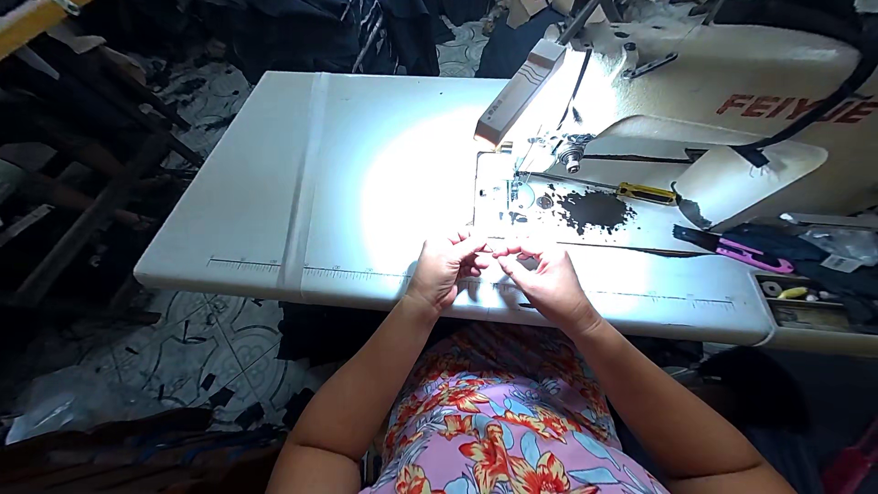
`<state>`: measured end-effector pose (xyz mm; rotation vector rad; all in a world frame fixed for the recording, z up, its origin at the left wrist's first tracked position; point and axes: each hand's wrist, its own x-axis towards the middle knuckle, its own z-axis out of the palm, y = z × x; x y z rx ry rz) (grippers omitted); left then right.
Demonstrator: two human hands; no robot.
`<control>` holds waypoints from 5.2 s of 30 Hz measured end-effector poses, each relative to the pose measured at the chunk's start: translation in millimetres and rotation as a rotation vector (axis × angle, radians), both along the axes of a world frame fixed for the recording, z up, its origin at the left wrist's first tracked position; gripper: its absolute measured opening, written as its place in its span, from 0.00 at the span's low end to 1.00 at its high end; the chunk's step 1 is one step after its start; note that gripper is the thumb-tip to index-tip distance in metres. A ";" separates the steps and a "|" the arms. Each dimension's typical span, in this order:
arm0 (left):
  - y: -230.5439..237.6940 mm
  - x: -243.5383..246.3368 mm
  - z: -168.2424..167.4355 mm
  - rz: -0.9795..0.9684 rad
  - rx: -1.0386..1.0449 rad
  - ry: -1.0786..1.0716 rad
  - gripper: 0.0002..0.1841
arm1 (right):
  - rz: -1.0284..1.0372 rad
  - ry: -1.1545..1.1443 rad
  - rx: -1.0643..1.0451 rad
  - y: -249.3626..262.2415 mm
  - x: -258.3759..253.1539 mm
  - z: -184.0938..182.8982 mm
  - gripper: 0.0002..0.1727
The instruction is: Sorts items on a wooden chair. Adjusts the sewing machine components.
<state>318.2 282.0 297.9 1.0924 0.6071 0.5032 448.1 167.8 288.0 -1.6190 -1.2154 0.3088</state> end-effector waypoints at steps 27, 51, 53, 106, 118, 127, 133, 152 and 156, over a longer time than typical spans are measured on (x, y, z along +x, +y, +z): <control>-4.3 4.4 1.8 0.048 0.341 0.008 0.03 | -0.007 0.152 0.080 1.5 -0.6 -4.0 0.04; 81.8 121.0 -3.7 -0.220 1.033 0.423 0.10 | -0.515 -0.248 -0.240 -8.4 151.4 19.8 0.10; 79.8 122.0 -5.7 -0.177 1.046 0.427 0.11 | -0.504 -0.267 -0.266 -0.8 157.7 19.7 0.10; 108.0 130.3 -32.0 -0.189 1.006 -0.013 0.05 | -0.115 -0.206 -0.105 77.7 130.3 -26.7 0.12; 101.3 121.2 -9.4 -0.264 1.016 0.113 0.11 | -0.065 -0.108 -0.020 78.5 119.8 -23.0 0.18; 92.2 109.6 7.9 -0.205 0.900 0.201 0.08 | -0.082 -0.053 -0.083 76.6 117.8 -19.2 0.09; 87.8 111.5 8.9 -0.201 0.847 0.205 0.05 | -0.170 -0.062 -0.180 76.9 114.3 -15.8 0.05; 89.7 127.4 -16.3 -0.100 0.989 0.051 0.07 | -0.111 -0.092 0.010 76.7 121.6 -21.9 0.13; 98.9 114.3 4.8 -0.289 0.968 0.103 0.06 | -0.056 -0.076 0.037 72.9 125.1 -22.8 0.13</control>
